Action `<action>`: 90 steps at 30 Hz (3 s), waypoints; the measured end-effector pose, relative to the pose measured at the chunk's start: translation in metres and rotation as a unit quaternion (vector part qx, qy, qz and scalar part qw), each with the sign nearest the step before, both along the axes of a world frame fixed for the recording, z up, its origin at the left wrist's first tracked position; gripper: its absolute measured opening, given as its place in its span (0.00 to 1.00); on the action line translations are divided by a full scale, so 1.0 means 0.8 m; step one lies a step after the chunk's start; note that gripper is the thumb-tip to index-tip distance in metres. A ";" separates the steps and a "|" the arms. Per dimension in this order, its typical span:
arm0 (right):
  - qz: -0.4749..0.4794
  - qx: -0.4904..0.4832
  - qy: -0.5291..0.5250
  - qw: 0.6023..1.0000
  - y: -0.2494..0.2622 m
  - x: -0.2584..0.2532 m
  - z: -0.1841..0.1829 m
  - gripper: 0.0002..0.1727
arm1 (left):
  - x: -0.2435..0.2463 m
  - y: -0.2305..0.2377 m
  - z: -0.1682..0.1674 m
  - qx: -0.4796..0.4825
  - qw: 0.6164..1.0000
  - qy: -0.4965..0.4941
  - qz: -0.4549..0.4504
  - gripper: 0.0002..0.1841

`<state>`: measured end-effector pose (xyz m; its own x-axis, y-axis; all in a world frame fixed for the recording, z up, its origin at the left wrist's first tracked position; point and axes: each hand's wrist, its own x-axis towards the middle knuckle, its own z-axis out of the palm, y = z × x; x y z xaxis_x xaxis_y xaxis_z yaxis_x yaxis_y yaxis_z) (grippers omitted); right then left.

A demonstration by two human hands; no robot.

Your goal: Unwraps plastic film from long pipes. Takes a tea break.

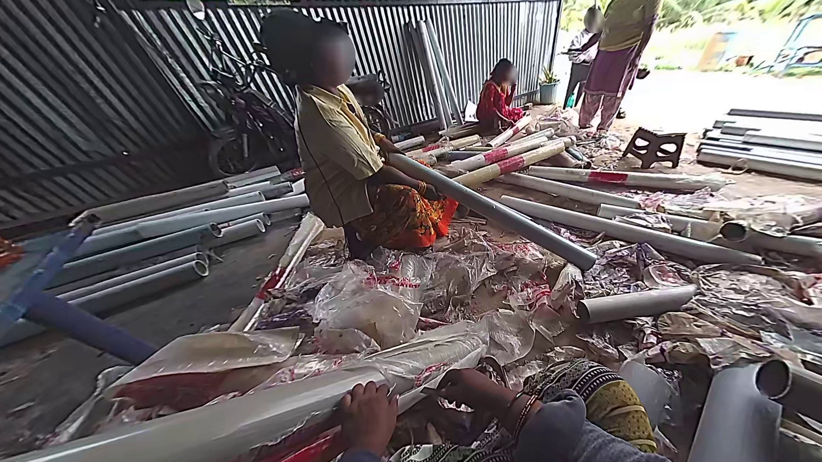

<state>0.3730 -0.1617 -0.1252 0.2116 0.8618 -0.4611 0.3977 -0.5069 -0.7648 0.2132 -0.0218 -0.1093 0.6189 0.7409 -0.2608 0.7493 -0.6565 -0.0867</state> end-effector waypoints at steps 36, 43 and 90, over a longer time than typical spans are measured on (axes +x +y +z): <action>0.020 0.011 -0.019 1.000 0.000 0.001 -0.004 0.21 | 0.001 0.003 -0.005 0.004 1.000 0.001 0.000 0.23; 0.020 0.006 -0.017 1.000 0.001 0.001 -0.004 0.21 | 0.000 0.002 -0.005 0.008 1.000 0.003 -0.006 0.23; 0.016 0.005 -0.022 1.000 -0.003 0.002 -0.002 0.21 | -0.003 -0.001 0.002 -0.001 1.000 0.005 -0.006 0.23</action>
